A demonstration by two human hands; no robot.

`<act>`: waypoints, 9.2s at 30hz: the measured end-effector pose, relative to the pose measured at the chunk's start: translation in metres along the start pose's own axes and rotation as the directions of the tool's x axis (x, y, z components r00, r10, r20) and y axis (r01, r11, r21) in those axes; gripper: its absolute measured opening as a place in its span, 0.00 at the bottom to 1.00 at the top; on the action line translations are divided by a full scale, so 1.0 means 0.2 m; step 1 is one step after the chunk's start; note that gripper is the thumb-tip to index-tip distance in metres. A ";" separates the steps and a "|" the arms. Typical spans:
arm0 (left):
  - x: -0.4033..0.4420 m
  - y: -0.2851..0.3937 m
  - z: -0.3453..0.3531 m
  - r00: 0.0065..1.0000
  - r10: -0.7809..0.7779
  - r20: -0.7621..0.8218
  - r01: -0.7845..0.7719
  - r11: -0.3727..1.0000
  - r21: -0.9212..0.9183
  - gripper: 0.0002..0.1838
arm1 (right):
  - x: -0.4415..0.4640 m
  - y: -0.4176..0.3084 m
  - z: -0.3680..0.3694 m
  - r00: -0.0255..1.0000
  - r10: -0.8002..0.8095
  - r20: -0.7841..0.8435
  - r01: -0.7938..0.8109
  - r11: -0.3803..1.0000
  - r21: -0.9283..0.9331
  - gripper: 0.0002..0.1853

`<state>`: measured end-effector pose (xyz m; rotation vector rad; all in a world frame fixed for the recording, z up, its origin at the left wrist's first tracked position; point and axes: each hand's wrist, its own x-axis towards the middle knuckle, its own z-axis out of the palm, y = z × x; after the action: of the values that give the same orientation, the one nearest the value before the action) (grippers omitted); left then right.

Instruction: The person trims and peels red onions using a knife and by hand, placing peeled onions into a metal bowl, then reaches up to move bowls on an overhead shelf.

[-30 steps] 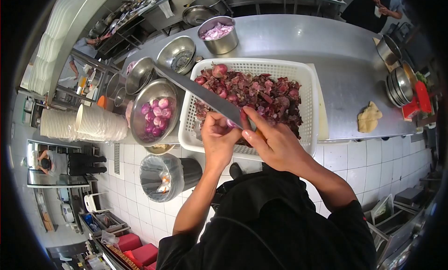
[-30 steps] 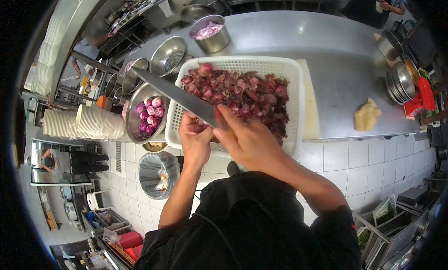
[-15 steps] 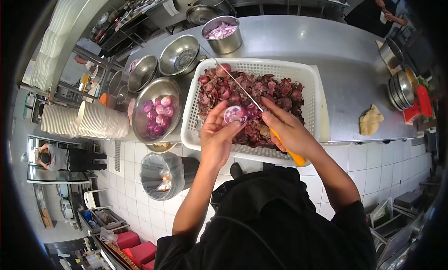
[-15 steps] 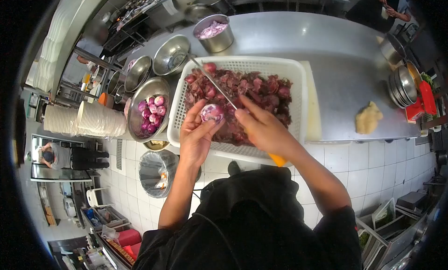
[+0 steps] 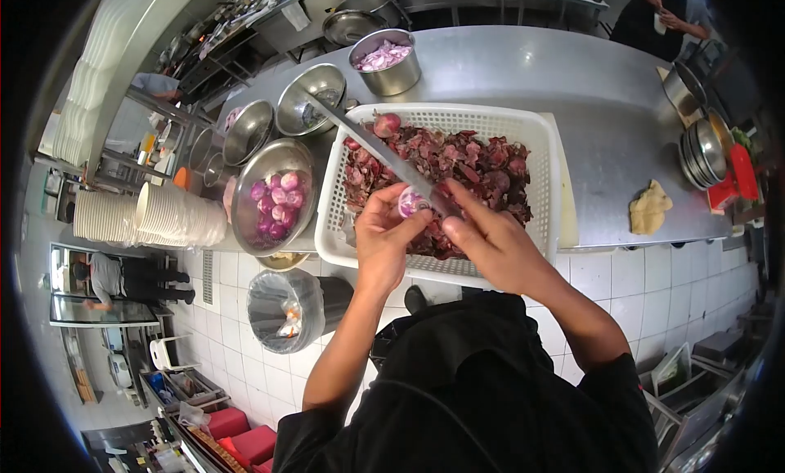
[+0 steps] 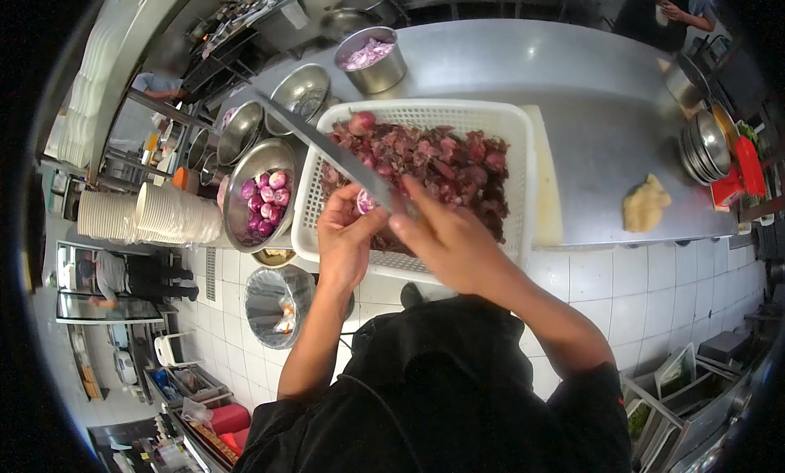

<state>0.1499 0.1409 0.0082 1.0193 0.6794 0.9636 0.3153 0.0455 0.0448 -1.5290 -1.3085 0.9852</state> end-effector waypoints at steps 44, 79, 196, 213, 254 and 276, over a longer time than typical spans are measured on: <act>0.00 -0.02 -0.03 0.997 -0.037 0.073 0.055 0.964 -0.259 0.20 | 0.02 -0.01 0.03 0.988 -0.151 0.040 0.155 0.976 -0.150 0.33; -0.04 0.02 -0.24 0.950 -0.133 0.283 0.278 0.775 -0.567 0.30 | 0.10 0.04 -0.04 0.938 0.347 0.014 -0.345 0.928 0.144 0.28; -0.07 0.01 0.03 0.974 0.193 -0.115 -0.204 0.975 -0.088 0.17 | -0.23 0.03 0.00 0.990 -0.108 0.091 0.119 0.984 -0.135 0.35; -0.22 -0.09 0.00 0.993 0.067 -0.100 -0.088 0.972 -0.218 0.24 | -0.15 0.04 0.10 0.956 -0.280 0.090 0.292 0.940 -0.175 0.37; -0.14 -0.07 -0.05 0.985 0.167 -0.047 -0.173 0.966 -0.193 0.24 | 0.00 -0.05 0.08 0.989 -0.021 0.144 0.011 0.997 0.076 0.29; -0.18 -0.08 -0.09 0.997 -0.004 -0.081 -0.020 0.955 -0.295 0.20 | 0.04 0.02 -0.02 0.863 0.199 0.464 -0.412 0.809 0.420 0.22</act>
<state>0.1249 0.1129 -0.0113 0.7218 0.5765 1.0819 0.3209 0.0529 0.0429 -1.1734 -0.9443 1.7813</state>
